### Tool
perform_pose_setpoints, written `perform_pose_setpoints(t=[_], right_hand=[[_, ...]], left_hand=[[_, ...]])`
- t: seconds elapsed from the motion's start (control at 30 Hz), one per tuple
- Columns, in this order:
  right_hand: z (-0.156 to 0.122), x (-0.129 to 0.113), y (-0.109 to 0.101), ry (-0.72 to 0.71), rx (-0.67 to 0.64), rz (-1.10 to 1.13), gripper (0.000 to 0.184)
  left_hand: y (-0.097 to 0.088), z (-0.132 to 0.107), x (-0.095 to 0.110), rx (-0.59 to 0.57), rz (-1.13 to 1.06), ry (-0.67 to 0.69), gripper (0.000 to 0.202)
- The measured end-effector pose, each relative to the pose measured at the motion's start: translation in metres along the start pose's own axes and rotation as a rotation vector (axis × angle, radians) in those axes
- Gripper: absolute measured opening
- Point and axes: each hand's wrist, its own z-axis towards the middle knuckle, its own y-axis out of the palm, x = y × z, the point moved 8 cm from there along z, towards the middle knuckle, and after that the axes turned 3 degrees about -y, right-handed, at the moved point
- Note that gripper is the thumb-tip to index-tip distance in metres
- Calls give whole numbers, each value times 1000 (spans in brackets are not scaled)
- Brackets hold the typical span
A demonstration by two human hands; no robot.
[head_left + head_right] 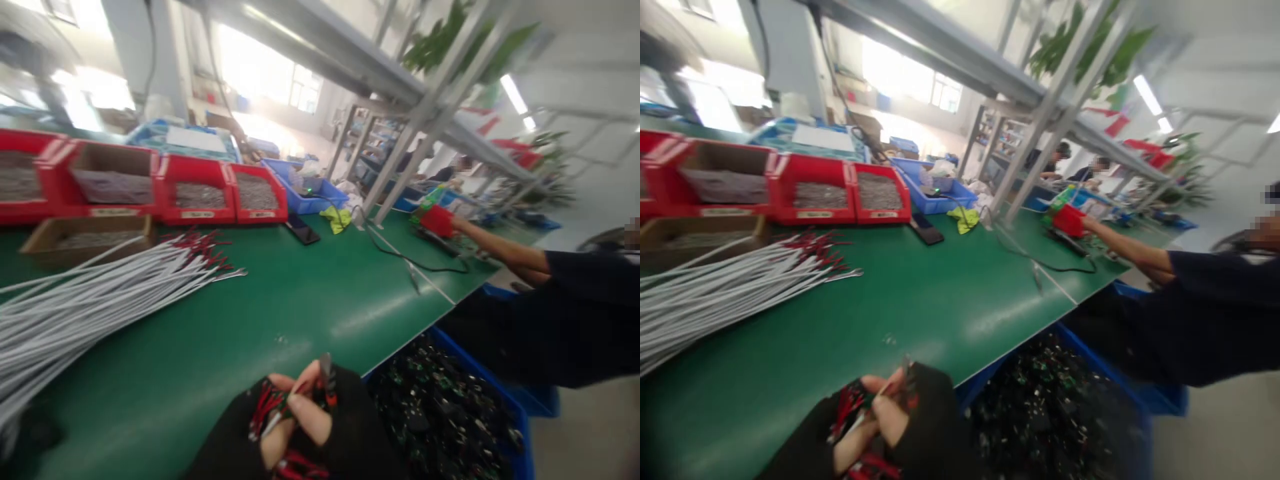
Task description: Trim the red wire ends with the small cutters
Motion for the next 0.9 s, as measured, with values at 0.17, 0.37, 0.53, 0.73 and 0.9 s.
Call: perform_pose_setpoints(t=[0.17, 0.37, 0.53, 0.73, 0.9], right_hand=[[1, 6, -6, 48, 121, -15, 17], [1, 15, -2, 124, 147, 222, 13], [-1, 15, -6, 193, 177, 296, 15], [-3, 21, -6, 189, 136, 275, 12], [-17, 40, -13, 265, 106, 200, 24]], left_hand=[[7, -10, 23, -64, -79, 57, 41], [8, -13, 22, -98, -44, -13, 49], [8, -10, 21, -103, 13, -6, 49], [6, -11, 23, -89, -8, 41, 48], [5, -10, 24, -81, 5, 28, 41]])
